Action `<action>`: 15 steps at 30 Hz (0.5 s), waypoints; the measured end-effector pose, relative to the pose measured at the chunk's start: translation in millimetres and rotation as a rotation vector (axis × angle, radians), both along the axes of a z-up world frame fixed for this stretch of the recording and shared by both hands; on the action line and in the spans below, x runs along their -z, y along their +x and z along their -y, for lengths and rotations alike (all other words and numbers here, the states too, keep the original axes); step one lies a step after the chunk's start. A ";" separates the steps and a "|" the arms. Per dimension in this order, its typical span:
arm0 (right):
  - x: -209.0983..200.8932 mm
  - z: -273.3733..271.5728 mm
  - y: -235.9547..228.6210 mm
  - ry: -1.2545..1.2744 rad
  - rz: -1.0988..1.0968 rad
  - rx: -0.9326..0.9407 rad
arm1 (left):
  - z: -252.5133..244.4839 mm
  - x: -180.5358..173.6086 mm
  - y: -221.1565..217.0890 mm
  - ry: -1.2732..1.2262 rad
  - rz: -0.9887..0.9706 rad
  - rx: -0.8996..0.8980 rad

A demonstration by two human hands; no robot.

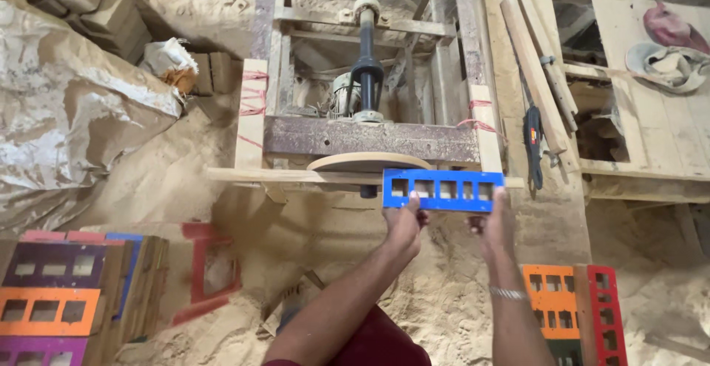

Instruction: The person sands the edges of several small, colorful wooden frames using a rotating sanding machine. They handle each frame one at a time, pressing the edges against the spinning wheel to smooth them, then placing the finished pieces on a nearby stack.

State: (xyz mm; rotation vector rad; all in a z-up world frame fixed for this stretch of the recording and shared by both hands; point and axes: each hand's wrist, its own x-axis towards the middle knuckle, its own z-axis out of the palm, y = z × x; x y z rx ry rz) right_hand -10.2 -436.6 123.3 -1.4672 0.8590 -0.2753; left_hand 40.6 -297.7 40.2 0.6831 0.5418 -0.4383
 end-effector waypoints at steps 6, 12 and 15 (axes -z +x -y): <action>-77.2 -36.0 -64.4 -0.542 0.324 -0.286 | -129.6 1.0 -66.6 0.021 -0.088 0.451; -53.8 -95.3 -49.2 -0.495 -0.103 -0.669 | -193.0 -22.9 -72.0 0.178 0.757 0.601; -25.5 -130.5 -28.4 0.016 0.052 -0.444 | -188.2 -45.0 -62.6 0.149 0.497 0.527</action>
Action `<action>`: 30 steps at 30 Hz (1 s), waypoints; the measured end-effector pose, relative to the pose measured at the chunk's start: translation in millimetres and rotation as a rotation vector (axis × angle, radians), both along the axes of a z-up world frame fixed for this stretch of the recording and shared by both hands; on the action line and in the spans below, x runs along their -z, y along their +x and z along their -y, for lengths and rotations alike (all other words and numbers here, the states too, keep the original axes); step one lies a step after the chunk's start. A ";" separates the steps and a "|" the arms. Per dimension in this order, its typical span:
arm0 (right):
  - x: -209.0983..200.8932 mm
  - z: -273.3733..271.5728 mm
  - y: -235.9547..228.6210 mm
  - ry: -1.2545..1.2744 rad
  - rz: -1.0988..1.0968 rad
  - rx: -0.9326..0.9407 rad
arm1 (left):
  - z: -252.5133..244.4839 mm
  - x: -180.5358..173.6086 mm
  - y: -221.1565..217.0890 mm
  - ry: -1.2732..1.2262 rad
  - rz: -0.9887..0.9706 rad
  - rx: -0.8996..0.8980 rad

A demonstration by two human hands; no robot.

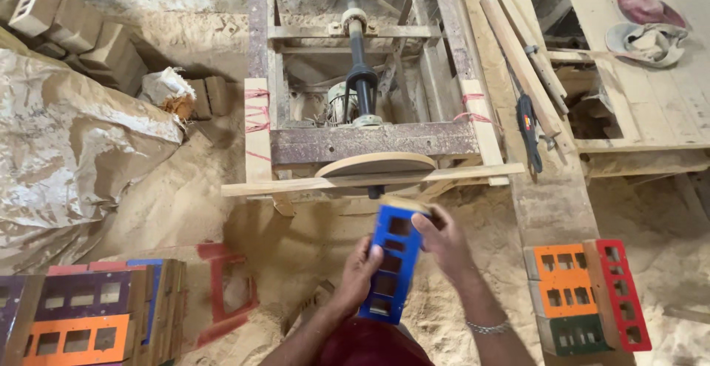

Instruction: The person sands the edges of several small, colorful wooden frames using a rotating sanding machine. They handle each frame one at a time, pressing the edges against the spinning wheel to smooth them, then placing the finished pieces on a nearby stack.

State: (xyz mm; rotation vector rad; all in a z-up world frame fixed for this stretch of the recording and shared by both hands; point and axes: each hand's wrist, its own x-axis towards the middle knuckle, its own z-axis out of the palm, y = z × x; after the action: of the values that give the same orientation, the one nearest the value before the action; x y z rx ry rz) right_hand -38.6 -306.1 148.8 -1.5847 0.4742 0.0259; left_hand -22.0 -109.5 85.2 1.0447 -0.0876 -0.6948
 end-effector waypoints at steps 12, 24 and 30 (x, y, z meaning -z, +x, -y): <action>99.8 -86.5 76.0 -0.102 -0.098 -0.060 | -14.2 31.2 78.7 0.391 -0.294 -0.255; 112.1 -18.6 64.6 0.023 -0.184 0.100 | 60.7 40.2 70.0 0.679 -0.189 -0.305; 116.8 33.8 50.3 -0.118 -0.291 0.095 | 103.3 28.7 61.4 0.653 -0.211 -0.251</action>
State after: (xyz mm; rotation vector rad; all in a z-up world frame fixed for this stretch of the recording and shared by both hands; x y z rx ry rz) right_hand 11.7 -339.9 32.0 -1.6800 0.7898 0.1600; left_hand 39.4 -212.8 56.4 1.5624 0.4755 -0.6098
